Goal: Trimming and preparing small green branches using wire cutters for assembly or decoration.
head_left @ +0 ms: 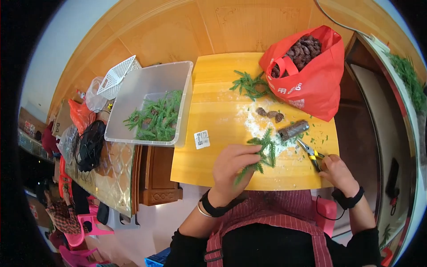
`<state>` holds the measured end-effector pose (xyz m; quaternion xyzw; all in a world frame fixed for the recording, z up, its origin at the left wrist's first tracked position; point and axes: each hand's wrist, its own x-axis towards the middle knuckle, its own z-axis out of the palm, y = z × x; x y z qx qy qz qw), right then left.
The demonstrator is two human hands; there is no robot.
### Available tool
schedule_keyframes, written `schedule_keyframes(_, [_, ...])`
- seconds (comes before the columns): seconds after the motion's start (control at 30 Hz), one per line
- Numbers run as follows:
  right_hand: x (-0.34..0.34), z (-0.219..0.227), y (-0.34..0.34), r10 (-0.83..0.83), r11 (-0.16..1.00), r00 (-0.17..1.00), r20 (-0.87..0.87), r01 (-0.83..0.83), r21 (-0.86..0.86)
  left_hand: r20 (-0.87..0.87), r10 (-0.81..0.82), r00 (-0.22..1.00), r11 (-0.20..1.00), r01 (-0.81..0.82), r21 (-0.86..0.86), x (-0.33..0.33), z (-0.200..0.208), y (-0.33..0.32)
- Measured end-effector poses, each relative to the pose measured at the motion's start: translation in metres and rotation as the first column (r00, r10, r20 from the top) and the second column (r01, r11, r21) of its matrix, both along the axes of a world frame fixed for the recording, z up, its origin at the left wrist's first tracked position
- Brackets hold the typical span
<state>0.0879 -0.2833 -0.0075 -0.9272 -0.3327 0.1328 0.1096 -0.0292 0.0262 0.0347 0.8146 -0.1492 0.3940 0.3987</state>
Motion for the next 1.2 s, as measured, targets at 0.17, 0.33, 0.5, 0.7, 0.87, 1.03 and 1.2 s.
schedule_keyframes(0.17, [-0.033,0.080,0.050,0.047,0.851,0.933,0.357,-0.224,0.475,-0.028,-0.016,0.999,0.857,-0.001,-0.515,0.000,-0.014,0.001])
schedule_keyframes(0.33, [-0.077,0.126,0.073,-0.109,-0.315,0.586,0.803,-0.787,0.531,-0.045,-0.199,0.979,0.534,0.069,-0.843,0.011,-0.007,0.000])
schedule_keyframes(0.5, [-0.081,0.161,0.115,0.059,-0.325,0.529,0.846,-0.791,0.518,-0.092,-0.224,0.970,0.401,0.006,-0.916,0.006,-0.016,0.008])
schedule_keyframes(0.7, [-0.080,0.160,0.117,0.047,-0.298,0.540,0.840,-0.795,0.528,-0.074,-0.322,0.944,0.302,0.029,-0.953,0.010,-0.022,0.010])
schedule_keyframes(0.87, [-0.078,0.153,0.125,0.065,-0.341,0.604,0.794,-0.735,0.587,-0.077,-0.353,0.932,0.251,0.015,-0.968,0.014,-0.027,0.012])
schedule_keyframes(1.03, [-0.076,0.157,0.129,0.053,-0.395,0.529,0.847,-0.768,0.504,-0.089,-0.360,0.929,0.244,0.001,-0.970,0.014,-0.031,0.016])
schedule_keyframes(1.2, [-0.067,0.144,0.119,0.147,-0.131,0.634,0.759,-0.748,0.651,-0.122,-0.380,0.917,0.326,0.009,-0.945,0.025,-0.026,0.003])
